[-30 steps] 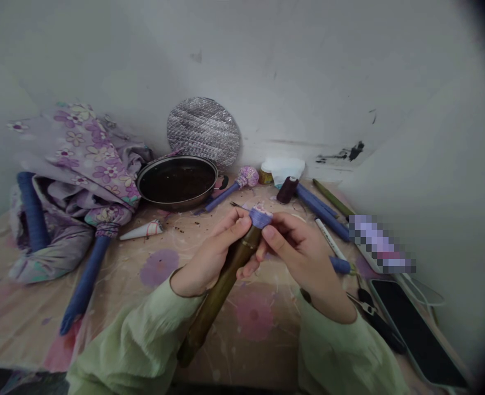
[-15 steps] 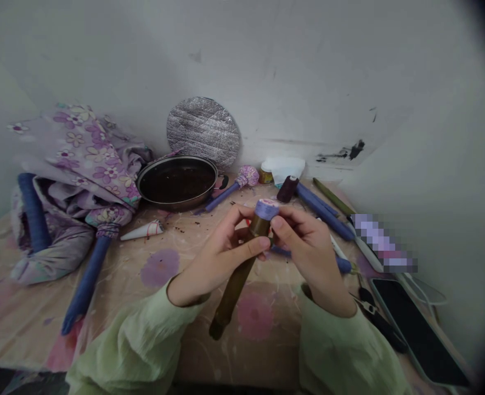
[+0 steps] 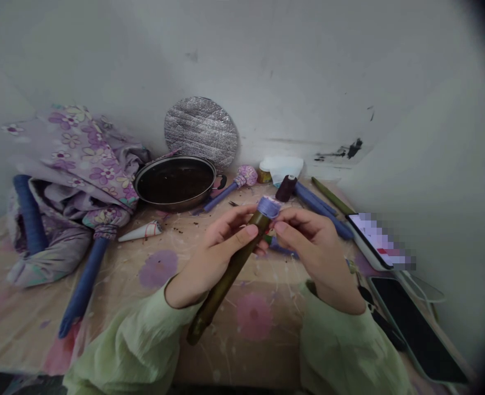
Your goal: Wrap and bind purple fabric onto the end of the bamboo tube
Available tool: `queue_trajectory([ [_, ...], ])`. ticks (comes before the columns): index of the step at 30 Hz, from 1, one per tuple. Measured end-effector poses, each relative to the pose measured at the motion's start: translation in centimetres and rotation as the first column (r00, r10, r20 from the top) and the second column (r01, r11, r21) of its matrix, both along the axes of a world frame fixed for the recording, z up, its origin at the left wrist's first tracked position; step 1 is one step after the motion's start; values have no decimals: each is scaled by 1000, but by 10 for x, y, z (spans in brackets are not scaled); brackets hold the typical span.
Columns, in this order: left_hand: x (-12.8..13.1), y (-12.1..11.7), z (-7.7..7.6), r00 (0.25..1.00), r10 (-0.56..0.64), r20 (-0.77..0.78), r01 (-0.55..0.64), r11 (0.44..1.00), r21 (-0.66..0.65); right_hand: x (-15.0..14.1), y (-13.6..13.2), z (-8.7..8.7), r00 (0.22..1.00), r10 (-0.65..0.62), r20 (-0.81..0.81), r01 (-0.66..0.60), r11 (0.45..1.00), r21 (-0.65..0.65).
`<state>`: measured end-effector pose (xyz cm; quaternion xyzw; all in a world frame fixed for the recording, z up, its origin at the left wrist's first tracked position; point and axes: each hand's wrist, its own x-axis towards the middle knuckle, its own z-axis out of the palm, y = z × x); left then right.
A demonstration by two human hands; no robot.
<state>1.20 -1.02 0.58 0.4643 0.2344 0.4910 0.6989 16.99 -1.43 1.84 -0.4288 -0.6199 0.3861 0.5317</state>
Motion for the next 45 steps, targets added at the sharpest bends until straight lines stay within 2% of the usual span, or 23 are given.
queue_trajectory([
  [6,1,-1,4,1000,16,8,-16,1000,-24,-3,0,-5,997,-71,-29,72,997,9],
  [12,0,2,1,1000,-3,26,3,1000,-13,-11,-1,-5,992,-111,-67,113,993,29],
  [18,-3,4,-5,981,-13,-192,23,998,50,-18,-4,-8,995,-93,-30,94,995,34],
  [22,-4,2,-6,958,1,-288,9,999,33,-21,-4,-14,993,-115,-13,115,991,63],
  [29,-2,0,-2,965,2,-262,5,1000,26,-26,-4,-14,992,-96,-84,101,994,52],
  [38,-3,3,-1,955,-134,-265,158,985,69,-26,-5,-18,986,34,-166,-37,999,-18],
  [40,-1,3,-4,960,-110,-256,135,987,84,-26,-4,-17,990,11,-138,-15,1000,-24],
  [45,4,6,-14,966,56,-253,-14,986,167,-25,1,-17,995,-98,-3,98,995,30],
])
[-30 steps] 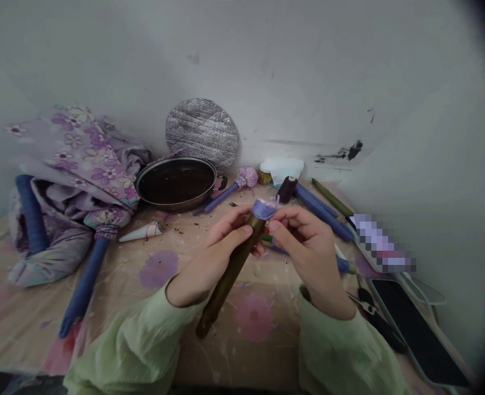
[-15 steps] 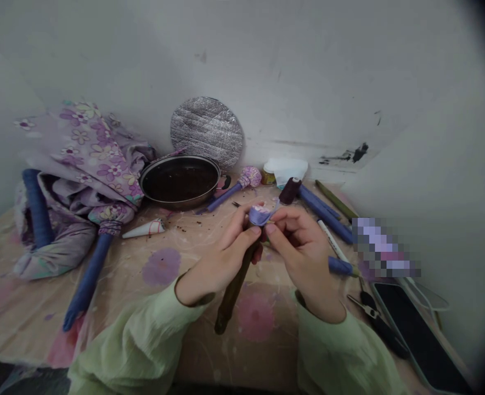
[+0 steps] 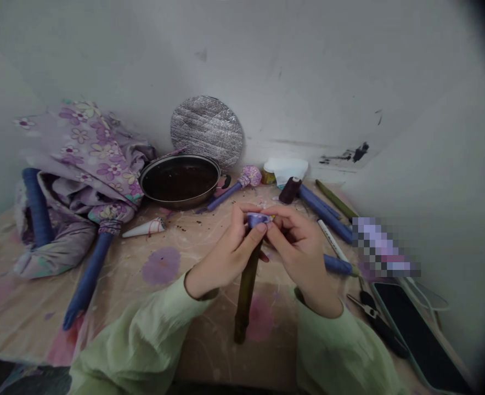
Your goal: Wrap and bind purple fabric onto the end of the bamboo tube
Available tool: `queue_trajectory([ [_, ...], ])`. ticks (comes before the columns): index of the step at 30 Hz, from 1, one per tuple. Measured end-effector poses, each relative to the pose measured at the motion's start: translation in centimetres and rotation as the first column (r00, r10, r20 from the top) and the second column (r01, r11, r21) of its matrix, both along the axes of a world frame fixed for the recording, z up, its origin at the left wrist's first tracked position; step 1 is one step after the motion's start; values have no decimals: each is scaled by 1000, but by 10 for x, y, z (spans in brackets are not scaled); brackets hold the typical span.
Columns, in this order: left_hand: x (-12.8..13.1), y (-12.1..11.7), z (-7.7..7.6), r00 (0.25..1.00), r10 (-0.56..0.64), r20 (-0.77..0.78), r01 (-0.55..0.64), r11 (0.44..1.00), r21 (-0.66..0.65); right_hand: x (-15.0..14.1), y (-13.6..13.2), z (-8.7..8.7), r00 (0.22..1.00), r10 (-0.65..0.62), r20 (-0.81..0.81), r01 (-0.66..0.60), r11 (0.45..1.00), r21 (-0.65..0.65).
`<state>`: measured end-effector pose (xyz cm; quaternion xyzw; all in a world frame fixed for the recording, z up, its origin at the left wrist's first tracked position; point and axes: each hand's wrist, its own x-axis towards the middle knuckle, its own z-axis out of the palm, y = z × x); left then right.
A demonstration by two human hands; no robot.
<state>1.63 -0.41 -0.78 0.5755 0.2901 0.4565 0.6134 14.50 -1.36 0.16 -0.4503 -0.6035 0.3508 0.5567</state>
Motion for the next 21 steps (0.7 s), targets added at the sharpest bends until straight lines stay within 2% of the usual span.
queue_trajectory([
  [5,-1,9,-7,999,-8,-41,10,998,54,2,5,-5,1000,-7,20,7,1000,-7],
  [10,-1,12,-9,998,-2,-68,8,996,94,0,7,-6,997,15,-71,-17,999,-32],
  [17,0,10,-7,991,68,-113,-34,960,279,0,9,-9,997,22,-78,-25,999,-42],
  [21,-2,10,-8,988,119,-100,-90,962,259,1,9,-7,998,-2,-58,1,1000,-14],
])
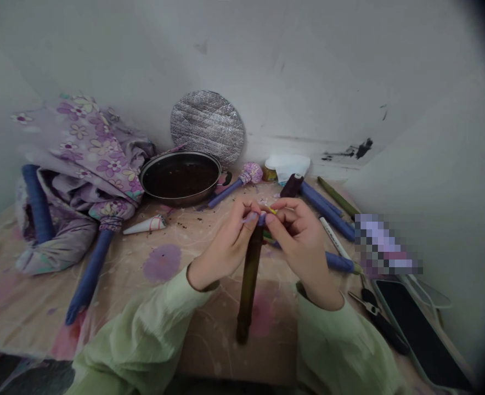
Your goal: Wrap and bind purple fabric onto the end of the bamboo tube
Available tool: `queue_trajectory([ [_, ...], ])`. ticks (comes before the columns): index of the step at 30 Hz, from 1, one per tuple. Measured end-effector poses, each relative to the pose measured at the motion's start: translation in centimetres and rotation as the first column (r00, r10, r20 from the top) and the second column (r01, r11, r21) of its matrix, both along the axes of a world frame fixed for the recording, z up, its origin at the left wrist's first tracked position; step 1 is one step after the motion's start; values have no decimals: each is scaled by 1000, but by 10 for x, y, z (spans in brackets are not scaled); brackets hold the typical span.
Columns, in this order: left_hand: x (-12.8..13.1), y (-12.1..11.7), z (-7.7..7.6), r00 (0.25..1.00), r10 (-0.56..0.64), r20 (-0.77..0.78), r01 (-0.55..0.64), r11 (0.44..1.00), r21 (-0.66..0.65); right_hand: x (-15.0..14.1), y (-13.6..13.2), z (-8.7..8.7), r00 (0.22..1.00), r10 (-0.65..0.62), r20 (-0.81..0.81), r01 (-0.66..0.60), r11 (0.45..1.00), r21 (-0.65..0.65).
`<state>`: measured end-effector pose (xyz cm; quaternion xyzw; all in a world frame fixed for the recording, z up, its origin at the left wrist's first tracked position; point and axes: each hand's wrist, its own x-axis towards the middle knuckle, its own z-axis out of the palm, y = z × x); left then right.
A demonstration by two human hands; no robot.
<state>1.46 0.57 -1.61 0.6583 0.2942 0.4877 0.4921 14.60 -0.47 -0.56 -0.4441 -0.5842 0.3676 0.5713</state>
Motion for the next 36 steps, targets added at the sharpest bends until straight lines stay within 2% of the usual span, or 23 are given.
queue_trajectory([
  [4,-2,2,-1,999,40,3,-40,998,-43,-1,-1,1,1000,-2,-3,2,1000,-11],
  [7,-3,3,0,999,24,40,-21,997,-74,-2,-1,1,1000,13,12,-14,1000,4],
  [14,-6,7,3,996,83,29,-82,995,-49,3,-4,1,965,-20,260,10,999,39],
  [20,-5,7,1,996,16,92,-5,993,-122,2,-5,2,959,-40,280,19,997,78],
  [27,-4,6,2,994,2,112,12,992,-128,1,-5,2,955,-78,287,46,992,117],
  [36,-3,4,5,962,-50,268,112,969,-220,-1,-5,-3,953,-70,295,44,995,92],
])
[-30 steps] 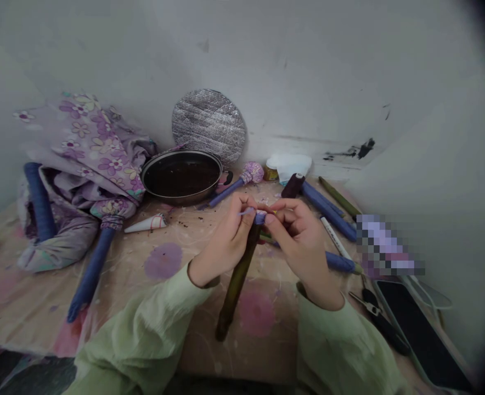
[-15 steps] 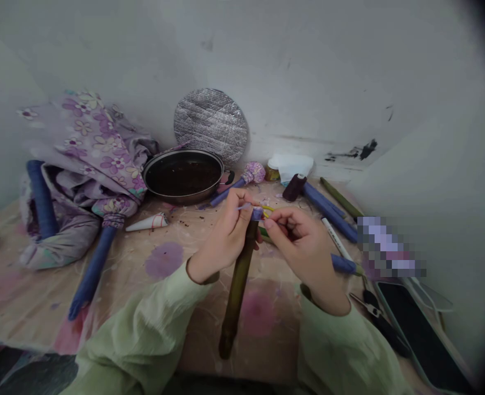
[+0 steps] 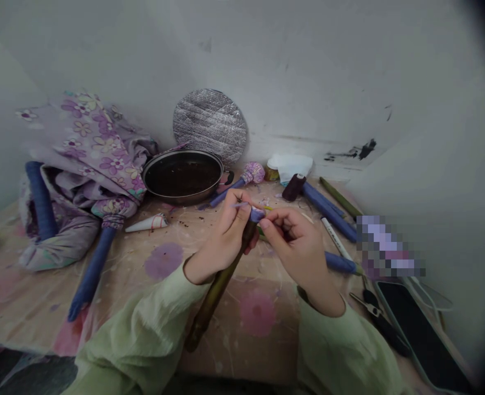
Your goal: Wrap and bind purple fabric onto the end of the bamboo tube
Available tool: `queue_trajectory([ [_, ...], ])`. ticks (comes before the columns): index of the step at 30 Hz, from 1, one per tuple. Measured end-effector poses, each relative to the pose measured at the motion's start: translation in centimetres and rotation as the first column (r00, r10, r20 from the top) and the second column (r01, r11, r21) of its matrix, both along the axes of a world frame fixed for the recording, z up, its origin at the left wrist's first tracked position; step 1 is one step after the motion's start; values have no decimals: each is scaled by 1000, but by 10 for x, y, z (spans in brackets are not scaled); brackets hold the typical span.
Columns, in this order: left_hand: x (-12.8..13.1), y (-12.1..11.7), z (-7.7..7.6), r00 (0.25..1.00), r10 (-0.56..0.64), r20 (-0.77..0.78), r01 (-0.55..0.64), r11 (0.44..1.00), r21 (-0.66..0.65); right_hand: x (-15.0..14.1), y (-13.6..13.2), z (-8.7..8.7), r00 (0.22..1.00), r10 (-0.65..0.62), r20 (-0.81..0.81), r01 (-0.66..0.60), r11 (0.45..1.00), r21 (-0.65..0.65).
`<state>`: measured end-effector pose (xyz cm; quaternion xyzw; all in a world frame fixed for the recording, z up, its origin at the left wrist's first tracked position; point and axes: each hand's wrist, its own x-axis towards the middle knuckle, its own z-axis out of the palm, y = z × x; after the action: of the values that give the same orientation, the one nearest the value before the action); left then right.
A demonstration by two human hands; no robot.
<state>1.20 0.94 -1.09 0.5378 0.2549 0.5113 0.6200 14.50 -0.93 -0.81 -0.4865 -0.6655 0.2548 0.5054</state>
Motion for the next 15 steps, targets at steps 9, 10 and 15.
queue_trajectory([
  [9,0,2,7,988,-34,148,45,996,-72,-1,-2,2,1000,17,-20,-17,1000,-10],
  [10,0,3,8,987,-19,158,31,997,-71,0,-3,3,1000,23,-8,-23,1000,-7],
  [15,-1,4,9,993,67,92,-58,993,-102,1,-7,4,994,52,91,-54,998,13],
])
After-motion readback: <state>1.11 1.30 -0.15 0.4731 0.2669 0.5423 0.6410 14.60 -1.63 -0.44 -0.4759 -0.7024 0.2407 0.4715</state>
